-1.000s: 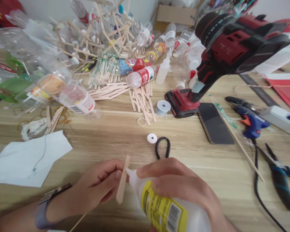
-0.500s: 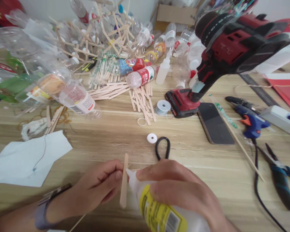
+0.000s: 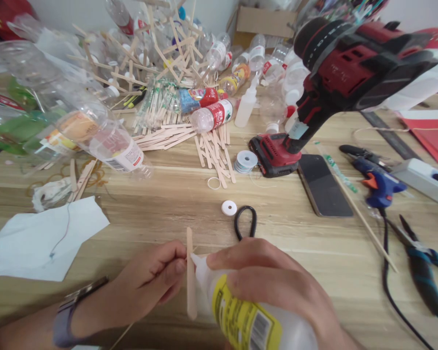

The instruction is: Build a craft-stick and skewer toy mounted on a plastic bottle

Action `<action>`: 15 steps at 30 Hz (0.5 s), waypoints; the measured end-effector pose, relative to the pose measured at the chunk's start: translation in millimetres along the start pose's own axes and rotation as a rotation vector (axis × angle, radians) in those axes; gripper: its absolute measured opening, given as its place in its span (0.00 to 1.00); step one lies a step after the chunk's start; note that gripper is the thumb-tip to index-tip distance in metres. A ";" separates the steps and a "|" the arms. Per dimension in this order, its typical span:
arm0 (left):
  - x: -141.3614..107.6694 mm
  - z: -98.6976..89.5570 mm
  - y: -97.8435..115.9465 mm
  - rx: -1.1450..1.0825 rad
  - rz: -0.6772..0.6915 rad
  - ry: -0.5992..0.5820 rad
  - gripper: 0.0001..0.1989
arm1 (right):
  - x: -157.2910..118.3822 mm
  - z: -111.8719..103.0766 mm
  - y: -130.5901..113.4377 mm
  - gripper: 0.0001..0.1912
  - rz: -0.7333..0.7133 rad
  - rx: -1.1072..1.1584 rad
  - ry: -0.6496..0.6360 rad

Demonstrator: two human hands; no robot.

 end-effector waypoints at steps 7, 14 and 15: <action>-1.7 0.8 -2.0 0.000 -0.020 0.001 0.18 | 1.6 3.3 -3.6 0.30 -0.077 -0.125 -0.100; -1.9 -0.6 2.2 0.002 -0.001 0.009 0.16 | 2.7 -0.9 -7.1 0.28 -0.024 -0.113 0.006; -1.9 -0.8 2.4 0.001 0.001 0.011 0.16 | 3.1 -0.7 -7.2 0.27 -0.017 -0.116 0.013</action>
Point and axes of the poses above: each hand's wrist, its own x-axis towards the middle knuckle, its own z-axis out of the palm, y = z × x, the point moved 9 cm from there along x, towards the middle knuckle, and after that the axes turned 9 degrees about -y, right-handed, at the moved point
